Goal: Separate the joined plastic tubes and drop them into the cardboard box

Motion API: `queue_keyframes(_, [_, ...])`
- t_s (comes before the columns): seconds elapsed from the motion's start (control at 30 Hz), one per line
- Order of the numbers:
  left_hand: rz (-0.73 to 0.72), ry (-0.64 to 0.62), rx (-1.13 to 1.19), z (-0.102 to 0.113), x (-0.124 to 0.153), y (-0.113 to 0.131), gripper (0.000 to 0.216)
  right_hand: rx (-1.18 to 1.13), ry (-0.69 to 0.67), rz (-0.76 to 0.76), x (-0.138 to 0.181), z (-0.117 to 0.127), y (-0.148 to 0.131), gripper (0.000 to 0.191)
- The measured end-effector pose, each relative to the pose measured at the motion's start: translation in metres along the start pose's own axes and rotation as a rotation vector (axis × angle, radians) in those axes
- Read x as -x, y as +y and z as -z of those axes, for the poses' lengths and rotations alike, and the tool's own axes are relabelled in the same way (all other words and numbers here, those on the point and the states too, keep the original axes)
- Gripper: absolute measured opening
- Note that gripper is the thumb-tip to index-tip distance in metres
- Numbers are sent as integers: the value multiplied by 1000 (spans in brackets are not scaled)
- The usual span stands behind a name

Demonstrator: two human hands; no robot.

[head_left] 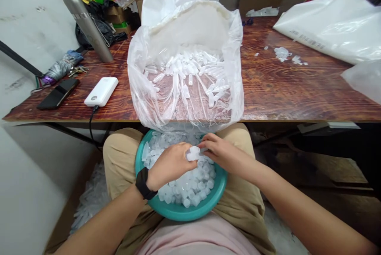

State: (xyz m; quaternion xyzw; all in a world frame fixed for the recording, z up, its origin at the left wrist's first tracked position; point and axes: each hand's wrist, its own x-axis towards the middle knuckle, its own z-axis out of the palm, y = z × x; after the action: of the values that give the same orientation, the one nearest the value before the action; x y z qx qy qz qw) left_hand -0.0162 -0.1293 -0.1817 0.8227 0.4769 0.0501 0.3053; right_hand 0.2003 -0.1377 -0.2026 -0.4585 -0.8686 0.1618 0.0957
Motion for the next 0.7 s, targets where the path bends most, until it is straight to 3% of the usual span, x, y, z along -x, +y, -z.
queue_keyframes(0.17, [-112,183,286,3,34,-12,24,-346,217,-15,19,14,-11,25])
queue_keyframes(0.3, [-254,320,302,2,57,-12,25,-586,364,-46,32,20,-39,17])
queue_keyframes(0.53, [-462,488,-43,6,74,-7,19,-320,400,227,43,26,-70,30])
queue_keyframes(0.7, [-502,522,-116,7,77,-4,18,-231,364,135,46,16,-76,24])
